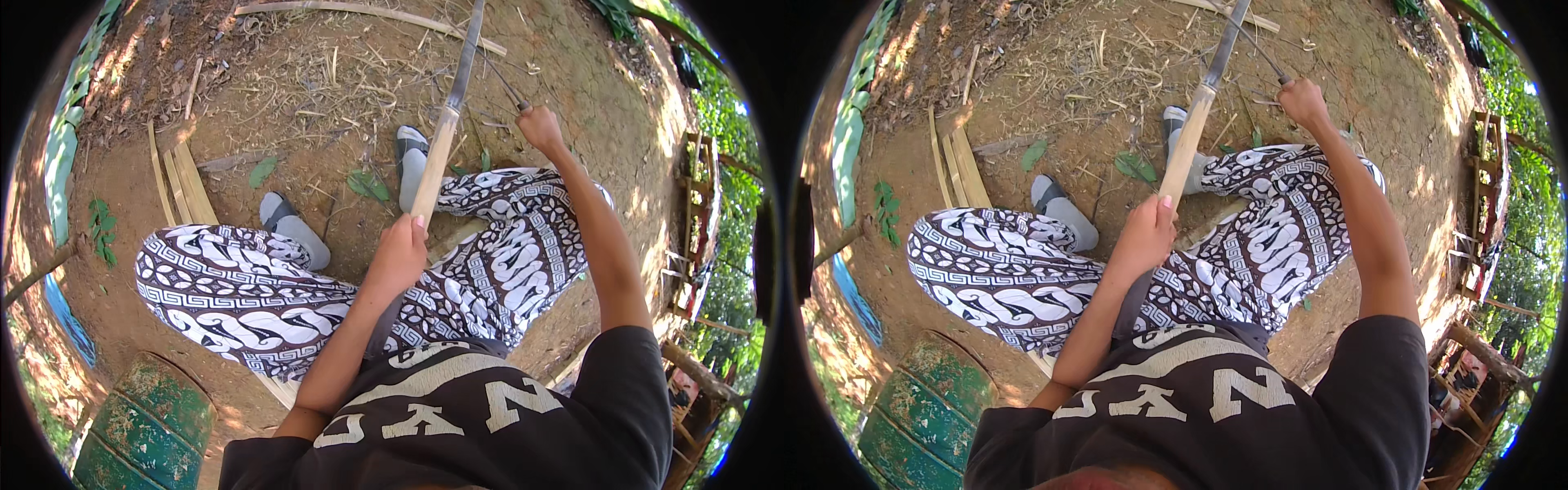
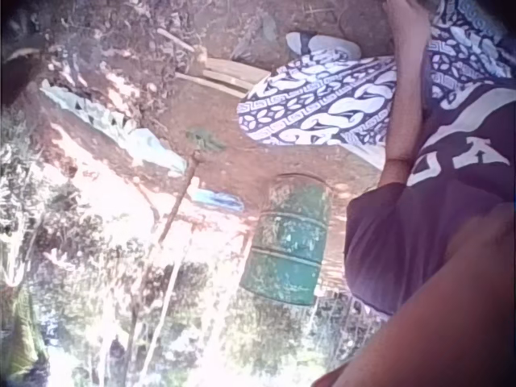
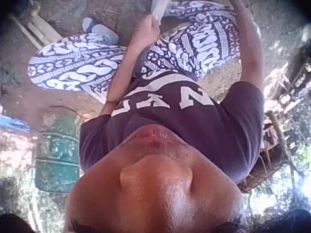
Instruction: The person uses a blade to shave a thin strip of bamboo by hand while seated on a log outdoors.
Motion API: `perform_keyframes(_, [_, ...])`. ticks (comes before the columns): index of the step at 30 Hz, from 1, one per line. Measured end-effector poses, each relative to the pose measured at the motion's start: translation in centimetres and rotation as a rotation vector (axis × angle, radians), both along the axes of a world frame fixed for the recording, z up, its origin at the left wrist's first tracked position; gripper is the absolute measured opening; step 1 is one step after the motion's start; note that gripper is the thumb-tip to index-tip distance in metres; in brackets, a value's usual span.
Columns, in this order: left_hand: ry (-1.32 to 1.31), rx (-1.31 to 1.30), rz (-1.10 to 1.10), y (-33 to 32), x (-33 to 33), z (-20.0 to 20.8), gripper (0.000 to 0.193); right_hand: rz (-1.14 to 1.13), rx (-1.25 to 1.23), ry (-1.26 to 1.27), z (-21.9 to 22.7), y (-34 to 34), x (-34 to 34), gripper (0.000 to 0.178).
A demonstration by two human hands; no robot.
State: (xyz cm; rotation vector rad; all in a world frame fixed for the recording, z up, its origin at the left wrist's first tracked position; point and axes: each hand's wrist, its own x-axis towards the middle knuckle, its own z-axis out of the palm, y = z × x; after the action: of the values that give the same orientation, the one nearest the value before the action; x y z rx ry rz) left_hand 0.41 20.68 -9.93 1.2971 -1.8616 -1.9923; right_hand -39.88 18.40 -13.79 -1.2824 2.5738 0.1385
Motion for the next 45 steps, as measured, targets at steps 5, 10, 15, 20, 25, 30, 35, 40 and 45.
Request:
perform_keyframes(5, [0.064,0.332,0.08,-0.4,0.0,2.8,0.042,0.18,0.109,-0.251,8.3,1.7,11.8,0.026])
perform_keyframes(10, [0.077,0.264,0.042,-0.1,0.1,1.8,0.04,0.402,0.153,-0.214,6.9,3.5,15.1,0.02])
perform_keyframes(15, [0.02,-0.052,0.011,0.8,-0.1,0.2,0.039,0.404,0.151,-0.304,4.5,3.2,14.4,0.02])
perform_keyframes(20, [-0.053,-0.177,-0.029,1.1,0.3,-0.2,0.038,0.153,0.218,-0.17,0.6,1.5,8.5,0.024])
perform_keyframes(25, [0.101,0.132,0.007,-0.4,-0.7,0.7,0.037,-0.064,-0.033,0.014,2.5,-0.2,0.8,0.032])
perform_keyframes(30, [0.089,0.256,0.029,-0.3,-0.2,1.6,0.036,0.127,0.008,-0.23,7.9,1.8,9.7,0.032])
perform_keyframes(35, [0.007,-0.063,-0.027,0.9,-0.5,0.4,0.033,0.328,0.135,-0.272,7.6,3.9,15.9,0.022])
perform_keyframes(40, [-0.067,-0.197,-0.03,1.3,-0.9,0.8,0.027,0.345,0.123,-0.309,5.3,4.5,15.7,0.019])
perform_keyframes(45, [-0.136,-0.187,-0.035,0.9,0.0,0.5,0.028,0.247,0.234,-0.201,1.1,2.1,12.4,0.022])
